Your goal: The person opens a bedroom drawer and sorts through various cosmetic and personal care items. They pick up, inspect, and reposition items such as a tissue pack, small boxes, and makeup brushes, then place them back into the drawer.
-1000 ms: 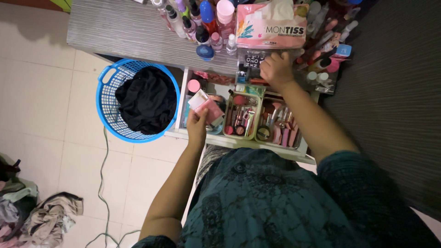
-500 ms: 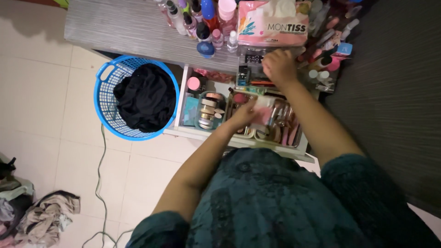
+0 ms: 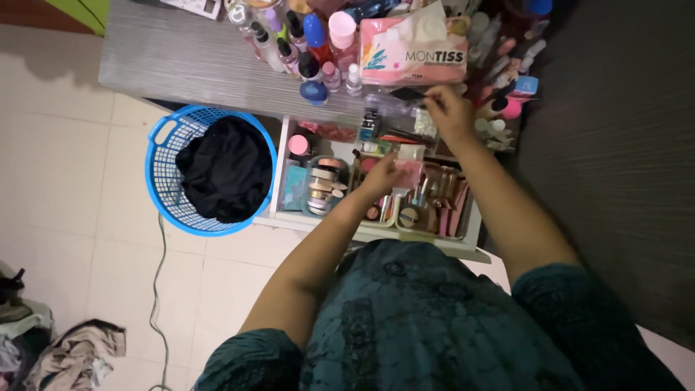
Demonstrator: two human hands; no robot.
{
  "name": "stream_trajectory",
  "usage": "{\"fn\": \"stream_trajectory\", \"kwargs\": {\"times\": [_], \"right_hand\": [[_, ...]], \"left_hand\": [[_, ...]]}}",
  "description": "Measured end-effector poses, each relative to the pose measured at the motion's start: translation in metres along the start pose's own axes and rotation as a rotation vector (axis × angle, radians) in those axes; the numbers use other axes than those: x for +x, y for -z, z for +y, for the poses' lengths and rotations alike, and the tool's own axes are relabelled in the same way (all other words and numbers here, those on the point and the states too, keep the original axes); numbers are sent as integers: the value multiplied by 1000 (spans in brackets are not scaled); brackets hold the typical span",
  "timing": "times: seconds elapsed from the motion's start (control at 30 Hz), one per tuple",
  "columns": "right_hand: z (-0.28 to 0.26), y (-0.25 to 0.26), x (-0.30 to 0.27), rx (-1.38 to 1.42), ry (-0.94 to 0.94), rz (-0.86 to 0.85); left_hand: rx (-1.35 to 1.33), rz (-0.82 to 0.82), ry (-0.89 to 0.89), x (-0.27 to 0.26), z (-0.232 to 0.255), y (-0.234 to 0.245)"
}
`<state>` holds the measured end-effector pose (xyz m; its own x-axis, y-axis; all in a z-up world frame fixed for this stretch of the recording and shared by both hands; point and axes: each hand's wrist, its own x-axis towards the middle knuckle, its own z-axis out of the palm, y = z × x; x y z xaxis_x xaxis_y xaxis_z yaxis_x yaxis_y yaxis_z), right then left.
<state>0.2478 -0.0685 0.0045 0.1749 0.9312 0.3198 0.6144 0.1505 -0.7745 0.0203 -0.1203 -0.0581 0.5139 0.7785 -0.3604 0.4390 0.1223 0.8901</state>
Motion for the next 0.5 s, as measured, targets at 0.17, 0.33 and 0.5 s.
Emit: {"fn": "stream_trajectory", "kwargs": {"times": [0.17, 0.33, 0.5], "right_hand": [[19, -7, 9, 252, -149, 46], [23, -4, 10, 418, -379, 17], [31, 26, 4, 33, -539, -195]], "left_hand": [[132, -14, -53, -1, -14, 0], [170, -48, -143, -12, 6, 8], [235, -46, -134, -18, 15, 14]]}}
